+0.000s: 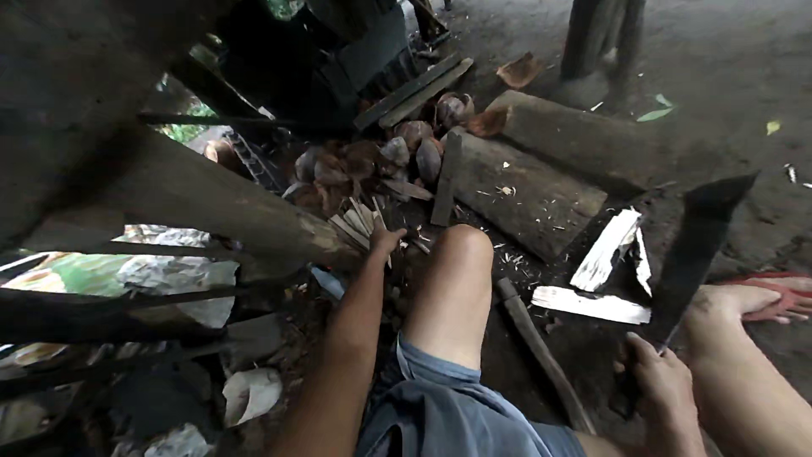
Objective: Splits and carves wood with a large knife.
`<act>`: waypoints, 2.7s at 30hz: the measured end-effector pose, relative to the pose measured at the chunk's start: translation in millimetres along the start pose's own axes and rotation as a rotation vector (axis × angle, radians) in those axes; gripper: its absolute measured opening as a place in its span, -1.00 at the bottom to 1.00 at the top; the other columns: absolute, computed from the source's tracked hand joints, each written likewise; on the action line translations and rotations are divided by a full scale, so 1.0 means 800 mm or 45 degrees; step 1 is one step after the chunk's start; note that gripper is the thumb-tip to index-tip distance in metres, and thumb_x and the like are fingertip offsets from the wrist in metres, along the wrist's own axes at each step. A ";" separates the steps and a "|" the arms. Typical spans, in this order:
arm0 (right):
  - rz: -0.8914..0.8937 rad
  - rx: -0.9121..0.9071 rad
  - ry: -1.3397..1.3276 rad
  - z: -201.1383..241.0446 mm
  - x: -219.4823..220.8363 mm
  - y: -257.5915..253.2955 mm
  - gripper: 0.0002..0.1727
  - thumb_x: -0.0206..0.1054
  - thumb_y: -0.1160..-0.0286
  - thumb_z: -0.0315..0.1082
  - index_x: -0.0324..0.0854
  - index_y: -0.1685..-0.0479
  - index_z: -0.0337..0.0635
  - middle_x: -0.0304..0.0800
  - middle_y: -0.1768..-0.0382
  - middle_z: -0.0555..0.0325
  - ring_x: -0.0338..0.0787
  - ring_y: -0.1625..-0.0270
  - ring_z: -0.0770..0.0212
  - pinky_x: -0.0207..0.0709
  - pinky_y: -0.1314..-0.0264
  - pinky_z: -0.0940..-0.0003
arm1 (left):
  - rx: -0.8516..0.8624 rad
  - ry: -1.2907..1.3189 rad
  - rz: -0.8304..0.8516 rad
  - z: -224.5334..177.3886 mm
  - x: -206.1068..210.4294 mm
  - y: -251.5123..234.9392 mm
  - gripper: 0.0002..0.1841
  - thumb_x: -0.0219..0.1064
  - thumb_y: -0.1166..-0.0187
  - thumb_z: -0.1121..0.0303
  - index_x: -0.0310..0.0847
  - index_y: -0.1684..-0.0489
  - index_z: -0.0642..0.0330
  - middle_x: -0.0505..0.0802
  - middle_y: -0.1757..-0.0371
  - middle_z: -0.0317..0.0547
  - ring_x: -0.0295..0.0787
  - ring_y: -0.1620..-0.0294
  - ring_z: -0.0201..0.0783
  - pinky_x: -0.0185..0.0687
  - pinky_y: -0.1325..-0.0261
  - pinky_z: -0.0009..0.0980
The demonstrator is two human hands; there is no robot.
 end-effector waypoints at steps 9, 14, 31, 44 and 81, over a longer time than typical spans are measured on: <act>-0.101 0.046 0.040 -0.001 0.043 0.045 -0.75 0.23 -0.77 -0.19 0.56 0.17 -0.20 0.57 0.65 0.29 0.53 0.73 0.42 0.50 0.73 0.48 | -0.141 0.170 -0.132 0.038 -0.044 -0.113 0.14 0.64 -0.37 0.04 -0.13 -0.90 0.22 0.44 -0.66 0.45 0.42 -0.65 0.34 0.40 -0.59 0.30; -0.112 0.253 0.073 0.065 0.061 0.068 -0.72 0.20 -0.81 -0.26 0.60 -0.06 -0.35 0.63 0.51 0.16 0.56 0.64 0.34 0.54 0.56 0.42 | 0.091 -0.068 -0.518 0.018 -0.076 -0.153 0.27 0.64 -0.31 -0.03 -0.31 -0.95 0.21 0.20 -0.83 0.38 0.20 -0.81 0.24 0.23 -0.76 0.14; -0.273 -0.181 0.089 0.026 -0.050 -0.022 -0.55 0.25 -0.63 0.03 0.73 -0.14 -0.17 0.78 0.49 0.28 0.75 0.56 0.36 0.74 0.51 0.30 | 0.925 -0.744 1.133 -0.342 0.479 0.168 -0.39 0.33 -0.69 0.09 0.43 -0.64 0.24 0.77 -0.35 0.29 0.75 -0.35 0.24 0.57 -0.44 0.30; -0.352 -0.223 -0.011 0.032 -0.050 -0.033 -0.64 0.25 -0.60 0.06 0.73 0.11 -0.02 0.68 0.67 0.42 0.67 0.71 0.43 0.64 0.70 0.41 | 0.402 -0.355 0.905 -0.283 0.641 0.167 -0.28 0.62 -0.40 0.16 0.47 -0.57 0.23 0.74 -0.37 0.33 0.66 -0.42 0.26 0.53 -0.45 0.31; -0.541 -1.317 0.343 0.211 0.163 -0.013 -0.63 0.18 -0.76 -0.11 0.66 0.25 -0.24 0.68 0.61 0.21 0.67 0.60 0.37 0.64 0.53 0.38 | 0.912 -0.322 0.685 -0.332 0.326 0.043 -0.56 0.50 -0.55 0.17 0.74 -0.35 0.13 0.81 -0.29 0.11 0.75 -0.37 0.05 0.58 -0.52 0.10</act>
Point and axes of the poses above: each hand's wrist, its own y-axis away from the middle knuckle, its own x-axis out of the palm, z = x × y, the point moved 1 cm from there along -y, towards the middle knuckle
